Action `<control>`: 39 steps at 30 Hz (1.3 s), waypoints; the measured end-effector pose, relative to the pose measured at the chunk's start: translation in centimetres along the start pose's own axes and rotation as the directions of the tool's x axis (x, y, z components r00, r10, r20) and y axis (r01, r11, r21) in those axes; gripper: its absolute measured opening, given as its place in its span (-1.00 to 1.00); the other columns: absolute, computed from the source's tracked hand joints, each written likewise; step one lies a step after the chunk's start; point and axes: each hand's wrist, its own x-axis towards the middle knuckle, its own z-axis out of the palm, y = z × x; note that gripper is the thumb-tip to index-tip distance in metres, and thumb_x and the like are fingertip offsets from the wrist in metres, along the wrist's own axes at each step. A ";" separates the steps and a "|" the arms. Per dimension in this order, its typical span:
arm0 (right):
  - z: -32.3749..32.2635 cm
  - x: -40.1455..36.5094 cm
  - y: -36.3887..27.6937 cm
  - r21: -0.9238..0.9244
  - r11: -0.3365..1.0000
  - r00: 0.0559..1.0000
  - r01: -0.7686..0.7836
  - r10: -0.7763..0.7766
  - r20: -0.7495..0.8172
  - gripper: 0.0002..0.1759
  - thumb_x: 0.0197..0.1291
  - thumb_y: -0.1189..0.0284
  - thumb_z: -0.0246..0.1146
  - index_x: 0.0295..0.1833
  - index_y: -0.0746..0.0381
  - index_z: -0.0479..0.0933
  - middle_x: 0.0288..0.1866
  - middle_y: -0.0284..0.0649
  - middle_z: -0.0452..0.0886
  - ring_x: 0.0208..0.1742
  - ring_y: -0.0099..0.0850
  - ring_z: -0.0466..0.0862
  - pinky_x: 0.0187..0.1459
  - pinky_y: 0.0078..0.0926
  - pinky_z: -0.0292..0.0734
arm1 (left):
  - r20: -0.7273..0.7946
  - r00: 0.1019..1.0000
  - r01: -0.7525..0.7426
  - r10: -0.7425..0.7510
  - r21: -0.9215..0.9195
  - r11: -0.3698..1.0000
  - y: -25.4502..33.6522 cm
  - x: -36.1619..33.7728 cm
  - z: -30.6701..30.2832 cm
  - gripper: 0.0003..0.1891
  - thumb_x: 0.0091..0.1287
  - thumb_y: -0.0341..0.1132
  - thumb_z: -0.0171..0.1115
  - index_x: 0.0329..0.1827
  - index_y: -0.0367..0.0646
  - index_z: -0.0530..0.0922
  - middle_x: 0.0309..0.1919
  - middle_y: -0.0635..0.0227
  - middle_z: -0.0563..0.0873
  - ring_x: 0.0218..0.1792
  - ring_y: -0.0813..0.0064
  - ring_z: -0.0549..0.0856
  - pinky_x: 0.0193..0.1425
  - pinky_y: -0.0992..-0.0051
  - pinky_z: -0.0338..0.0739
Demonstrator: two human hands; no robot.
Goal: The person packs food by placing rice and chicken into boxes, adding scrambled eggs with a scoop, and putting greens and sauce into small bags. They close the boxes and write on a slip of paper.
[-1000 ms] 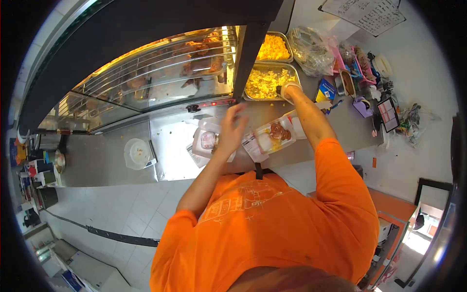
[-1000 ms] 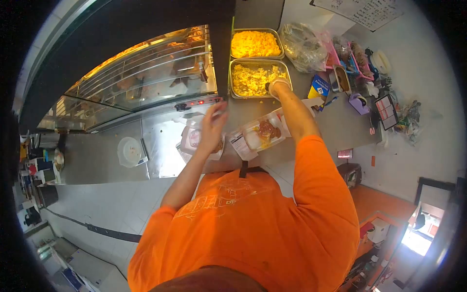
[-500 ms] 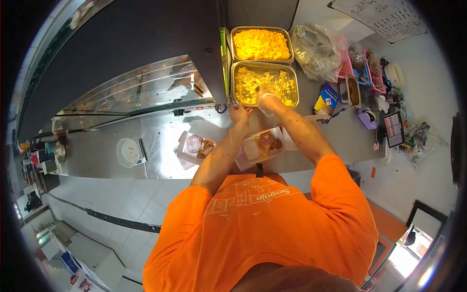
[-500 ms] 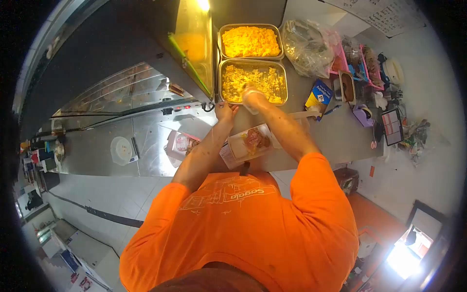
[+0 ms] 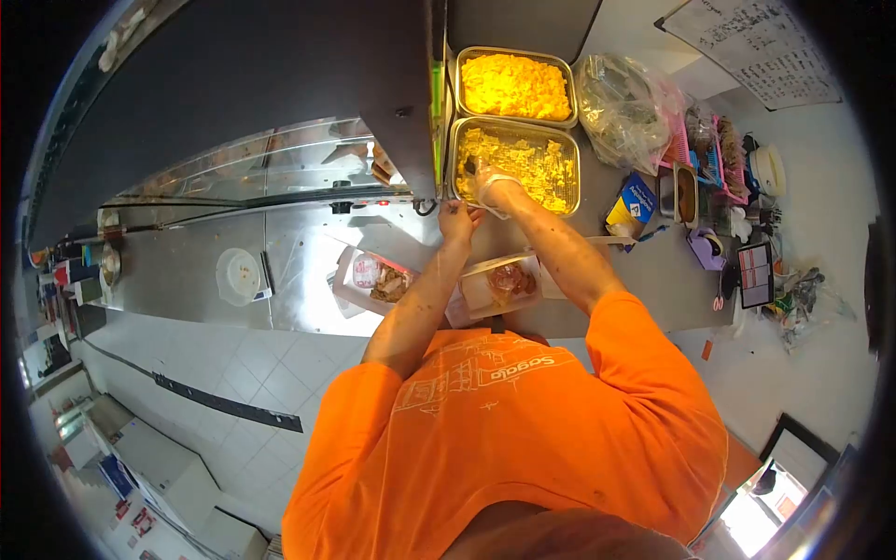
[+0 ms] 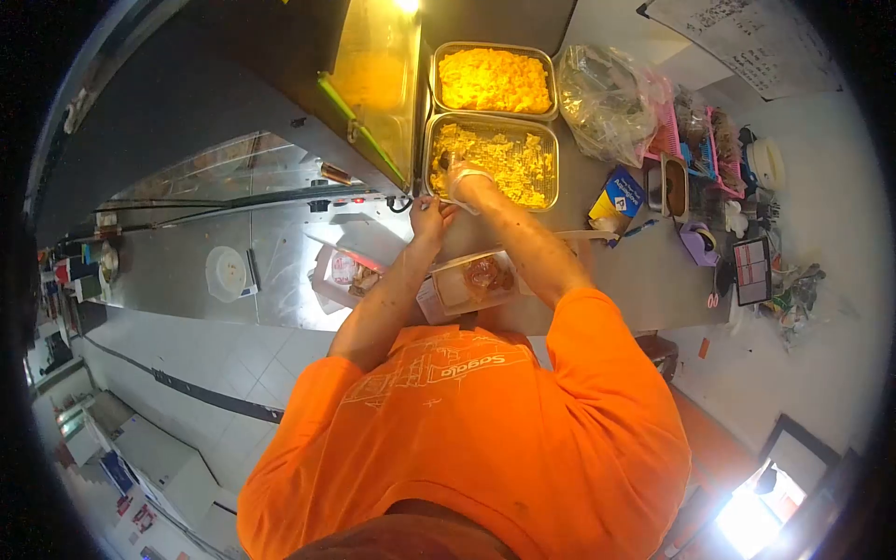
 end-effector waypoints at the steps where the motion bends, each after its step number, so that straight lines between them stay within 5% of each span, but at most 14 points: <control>1: 1.1 0.8 0.6 0.046 0.996 0.991 0.075 -0.069 -0.112 -0.23 0.24 0.19 0.23 0.46 0.34 0.18 0.08 0.17 0.63 0.04 0.01 0.69 0.00 -0.16 0.61 | 0.020 1.000 0.004 -0.003 -0.032 0.999 0.1 -0.1 0.0 -0.88 0.50 -0.41 0.06 -0.03 -0.06 0.30 -0.26 0.18 0.57 -0.25 0.15 0.75 -0.16 0.23 0.73; 4: -1.5 -0.8 1.1 -0.159 0.951 0.964 0.265 -0.267 0.012 -0.33 0.22 0.10 0.22 0.34 0.25 0.35 -0.06 0.16 0.68 -0.08 0.03 0.71 -0.07 -0.11 0.61 | 0.045 0.999 0.008 -0.004 -0.069 0.998 0.5 -0.2 -0.2 -0.87 0.50 -0.42 0.05 -0.01 -0.08 0.30 -0.24 0.16 0.57 -0.21 0.12 0.75 -0.11 0.21 0.73; 10: -3.3 -1.4 2.2 0.102 0.960 0.945 0.261 -0.276 0.174 -0.34 0.22 0.01 0.23 0.31 0.20 0.44 0.00 0.11 0.66 -0.07 -0.03 0.72 -0.07 -0.16 0.62 | 0.024 1.000 0.021 -0.019 -0.094 0.995 0.1 -0.8 0.1 -0.88 0.51 -0.40 0.05 -0.01 -0.11 0.30 -0.24 0.19 0.57 -0.26 0.18 0.76 -0.18 0.26 0.73; 12: -3.4 -0.4 3.8 0.136 0.952 0.941 0.273 -0.294 0.165 -0.43 0.23 0.10 0.25 0.18 0.32 0.52 -0.19 0.10 0.72 -0.17 -0.08 0.74 -0.21 -0.20 0.65 | 0.021 1.000 0.005 -0.003 -0.073 0.997 -0.3 -0.3 0.1 -0.88 0.51 -0.39 0.05 -0.02 -0.11 0.30 -0.25 0.20 0.58 -0.30 0.22 0.77 -0.23 0.31 0.74; 13: -3.8 -0.9 5.0 0.225 0.962 0.967 0.151 -0.192 0.168 -0.43 0.26 0.08 0.25 0.21 0.29 0.53 -0.10 0.12 0.71 -0.16 -0.15 0.74 -0.16 -0.21 0.64 | 0.026 1.000 -0.011 0.012 -0.039 0.999 -0.5 0.2 0.0 -0.88 0.51 -0.39 0.04 -0.02 -0.11 0.29 -0.25 0.20 0.59 -0.30 0.23 0.77 -0.24 0.31 0.74; 17: -6.2 -0.9 7.8 0.099 0.990 0.974 -0.103 0.080 0.213 -0.24 0.37 0.00 0.10 0.42 0.38 0.27 0.34 0.11 0.47 0.31 -0.03 0.52 0.26 -0.18 0.46 | 0.051 0.999 -0.008 0.008 0.006 1.000 0.0 0.2 0.1 -0.88 0.52 -0.40 0.02 -0.03 -0.10 0.26 -0.23 0.17 0.59 -0.30 0.23 0.77 -0.27 0.34 0.75; 19: -0.8 -1.0 8.6 -0.185 0.983 0.988 0.019 -0.047 -0.150 -0.48 0.34 0.15 0.14 0.28 0.25 0.43 0.21 0.12 0.57 0.17 -0.05 0.62 0.15 -0.13 0.54 | 0.042 0.999 -0.010 0.009 0.018 1.000 0.2 -0.4 0.5 -0.86 0.52 -0.40 0.00 0.00 -0.12 0.24 -0.20 0.14 0.57 -0.24 0.20 0.76 -0.19 0.31 0.76; 21: -2.8 -3.9 4.5 0.122 0.961 0.961 -0.247 0.259 -0.098 -0.53 0.31 0.19 0.14 0.27 0.14 0.49 0.13 0.04 0.65 0.12 -0.07 0.68 0.13 -0.11 0.56 | 0.047 0.999 -0.024 0.023 0.020 1.000 0.1 -0.6 0.7 -0.86 0.52 -0.40 0.00 0.02 -0.13 0.24 -0.18 0.12 0.56 -0.21 0.19 0.76 -0.16 0.31 0.76; 27: -3.8 -4.8 -1.9 0.017 0.993 0.992 -0.118 0.117 0.036 -0.42 0.22 0.01 0.19 0.14 0.25 0.62 0.04 0.10 0.67 0.09 -0.02 0.68 0.09 -0.11 0.57 | 0.064 0.997 -0.041 0.041 0.002 0.999 -0.5 -0.7 0.6 -0.87 0.52 -0.41 0.01 -0.01 -0.16 0.27 -0.19 0.12 0.56 -0.23 0.22 0.75 -0.15 0.32 0.76; 31: -1.8 -2.0 -0.5 -0.156 0.987 0.988 0.039 -0.015 0.154 -0.39 0.18 -0.08 0.20 -0.04 0.28 0.69 -0.16 0.03 0.74 -0.12 -0.09 0.76 -0.13 -0.14 0.63 | 0.061 0.997 -0.044 0.047 -0.046 0.998 -0.5 -1.6 0.8 -0.88 0.51 -0.43 0.02 -0.01 -0.15 0.28 -0.20 0.12 0.56 -0.23 0.24 0.75 -0.15 0.32 0.76; 34: -3.5 -1.2 0.6 0.136 0.981 0.915 -0.137 0.073 0.396 -0.33 0.17 -0.15 0.21 -0.09 0.30 0.69 -0.27 -0.03 0.74 -0.26 -0.20 0.74 -0.24 -0.18 0.59 | 0.080 0.997 -0.001 0.008 -0.086 0.996 -0.9 -0.4 0.6 -0.88 0.51 -0.44 -0.01 0.02 -0.10 0.28 -0.18 0.14 0.57 -0.23 0.25 0.75 -0.15 0.32 0.74; 35: -1.8 0.8 2.9 0.223 0.969 0.940 -0.108 0.026 0.341 -0.31 0.15 -0.22 0.22 -0.19 0.28 0.71 -0.33 -0.07 0.71 -0.32 -0.29 0.68 -0.31 -0.22 0.54 | 0.091 0.996 0.010 -0.002 -0.088 0.996 -1.0 0.2 0.4 -0.88 0.52 -0.45 -0.02 0.03 -0.09 0.29 -0.17 0.15 0.57 -0.23 0.25 0.76 -0.15 0.32 0.74; 38: -1.1 1.1 3.0 0.417 0.901 0.992 -0.120 0.125 0.015 -0.28 0.17 -0.21 0.22 0.03 0.26 0.65 -0.26 -0.03 0.72 -0.29 -0.31 0.67 -0.29 -0.24 0.52 | 0.058 0.998 0.017 -0.024 0.117 0.993 0.6 -0.9 1.1 -0.79 0.53 -0.45 -0.05 0.15 -0.01 0.29 -0.12 0.16 0.58 -0.20 0.28 0.77 -0.17 0.33 0.72; 39: -0.7 2.8 2.7 0.384 0.899 0.975 -0.210 0.222 0.016 -0.19 0.23 -0.15 0.19 0.36 0.27 0.40 -0.05 0.05 0.70 -0.12 -0.19 0.70 -0.11 -0.18 0.55 | 0.060 0.998 -0.010 0.003 0.113 0.994 0.4 -1.1 1.0 -0.63 0.53 -0.45 -0.07 0.34 0.07 0.27 -0.10 0.16 0.62 -0.20 0.31 0.77 -0.17 0.35 0.71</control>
